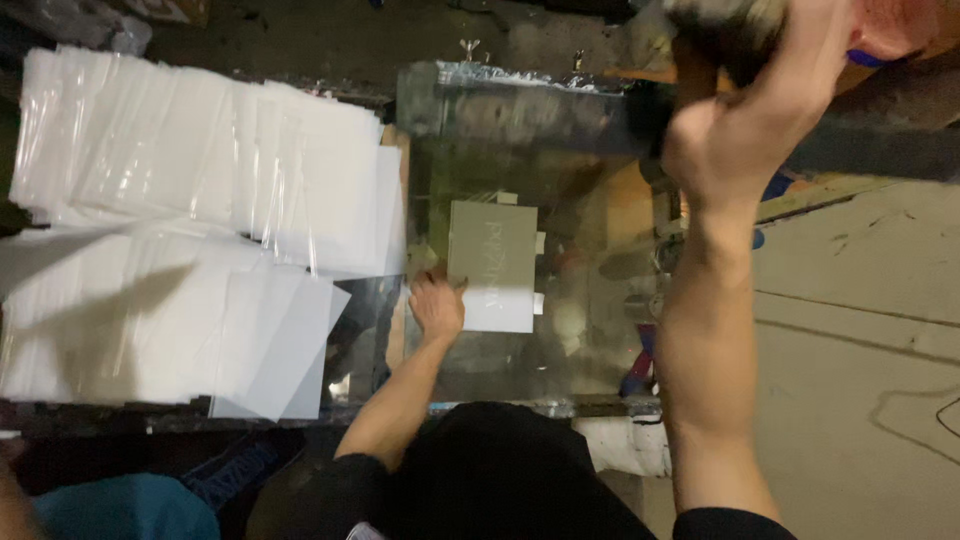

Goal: The person performs screen printing by placing a sheet of paper under a screen, applying white ink with a squeegee, and pulling the ink across the screen. They repeat this process for multiple sheets, stacking the printed items to the side.

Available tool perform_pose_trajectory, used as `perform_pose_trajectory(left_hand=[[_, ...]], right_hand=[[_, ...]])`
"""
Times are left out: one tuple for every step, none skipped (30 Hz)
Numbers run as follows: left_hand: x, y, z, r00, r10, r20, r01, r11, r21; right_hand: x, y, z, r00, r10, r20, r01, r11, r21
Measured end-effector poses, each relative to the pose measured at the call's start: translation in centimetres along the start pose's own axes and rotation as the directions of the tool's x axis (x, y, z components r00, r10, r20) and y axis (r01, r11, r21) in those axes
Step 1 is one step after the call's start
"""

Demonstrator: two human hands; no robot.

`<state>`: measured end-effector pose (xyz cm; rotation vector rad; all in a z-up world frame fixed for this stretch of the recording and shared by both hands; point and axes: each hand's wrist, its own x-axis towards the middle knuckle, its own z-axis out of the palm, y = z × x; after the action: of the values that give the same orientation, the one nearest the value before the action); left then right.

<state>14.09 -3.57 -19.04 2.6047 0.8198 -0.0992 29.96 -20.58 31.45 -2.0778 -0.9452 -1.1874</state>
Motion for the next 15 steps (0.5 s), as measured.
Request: perform_pose_trajectory(left_hand=[[-1.1, -0.5, 0.8, 1.000, -0.010, -0.001, 0.010, 1.000, -0.001], [-2.2, -1.1, 1.5, 0.993, 0.075, -0.091, -0.071, 0.997, 0.037], [-3.4, -2.2, 2.0, 0.972, 0.149, -0.182, -0.135, 0.987, 0.087], [-3.5, -3.5, 0.9, 0.974, 0.127, -0.188, -0.112, 0.990, 0.089], [-3.3, -4.9, -0.4, 0.995, 0.035, -0.096, -0.040, 0.997, -0.059], [-3.2, -6.3, -1.8, 0.999, -0.043, 0.003, 0.042, 0.978, -0.203], [-2.6, -9.5, -3.9, 0.996, -0.087, -0.035, 0.078, 0.975, -0.206], [-2.4, -12.6, -6.0, 0.975, -0.208, -0.075, 0.172, 0.928, -0.331], [-3.2, -15.6, -7.9, 0.942, -0.324, -0.091, 0.251, 0.856, -0.452], [-3.0, -18.4, -10.6, 0.924, -0.365, -0.115, 0.276, 0.844, -0.459], [-2.9, -21.1, -13.1, 0.901, -0.397, -0.173, 0.317, 0.877, -0.361], [-3.1, -23.7, -15.7, 0.876, -0.423, -0.230, 0.364, 0.894, -0.261], [-3.1, -24.2, -18.1, 0.862, -0.447, -0.238, 0.385, 0.884, -0.264], [-3.1, -24.6, -20.5, 0.831, -0.477, -0.285, 0.413, 0.873, -0.259], [-2.5, -24.8, -23.0, 0.806, -0.490, -0.332, 0.425, 0.870, -0.251]], right_hand=[[0.1, 1.1, 0.0, 1.000, -0.002, 0.003, 0.002, 1.000, 0.009], [0.3, 2.1, 0.0, 0.999, -0.030, 0.036, 0.032, 0.999, -0.039], [0.5, 2.8, 0.5, 0.996, -0.059, 0.069, 0.064, 0.995, -0.070], [0.2, 3.4, 0.2, 0.995, -0.065, 0.070, 0.069, 0.997, -0.047], [0.5, 4.1, 0.8, 0.995, -0.020, 0.097, 0.019, 1.000, 0.014], [0.9, 4.7, 1.4, 0.991, 0.022, 0.130, -0.032, 0.997, 0.072], [0.6, 6.0, 1.9, 0.993, -0.009, 0.115, -0.006, 0.992, 0.123], [0.5, 7.5, 2.6, 0.976, 0.064, 0.206, -0.110, 0.969, 0.222], [-0.1, 9.1, 3.3, 0.939, 0.119, 0.323, -0.221, 0.927, 0.302], [-8.6, 20.9, 6.8, 0.942, 0.087, 0.323, -0.204, 0.916, 0.346], [-13.4, 31.7, 8.1, 0.863, -0.006, 0.505, 0.021, 0.999, -0.024], [-14.6, 40.5, 9.3, 0.745, -0.012, 0.667, 0.314, 0.888, -0.335], [-14.1, 40.2, 11.4, 0.743, -0.036, 0.668, 0.322, 0.895, -0.310], [-13.7, 39.9, 13.5, 0.745, -0.064, 0.664, 0.347, 0.887, -0.304], [-13.5, 39.8, 14.6, 0.752, -0.078, 0.655, 0.365, 0.876, -0.315]])
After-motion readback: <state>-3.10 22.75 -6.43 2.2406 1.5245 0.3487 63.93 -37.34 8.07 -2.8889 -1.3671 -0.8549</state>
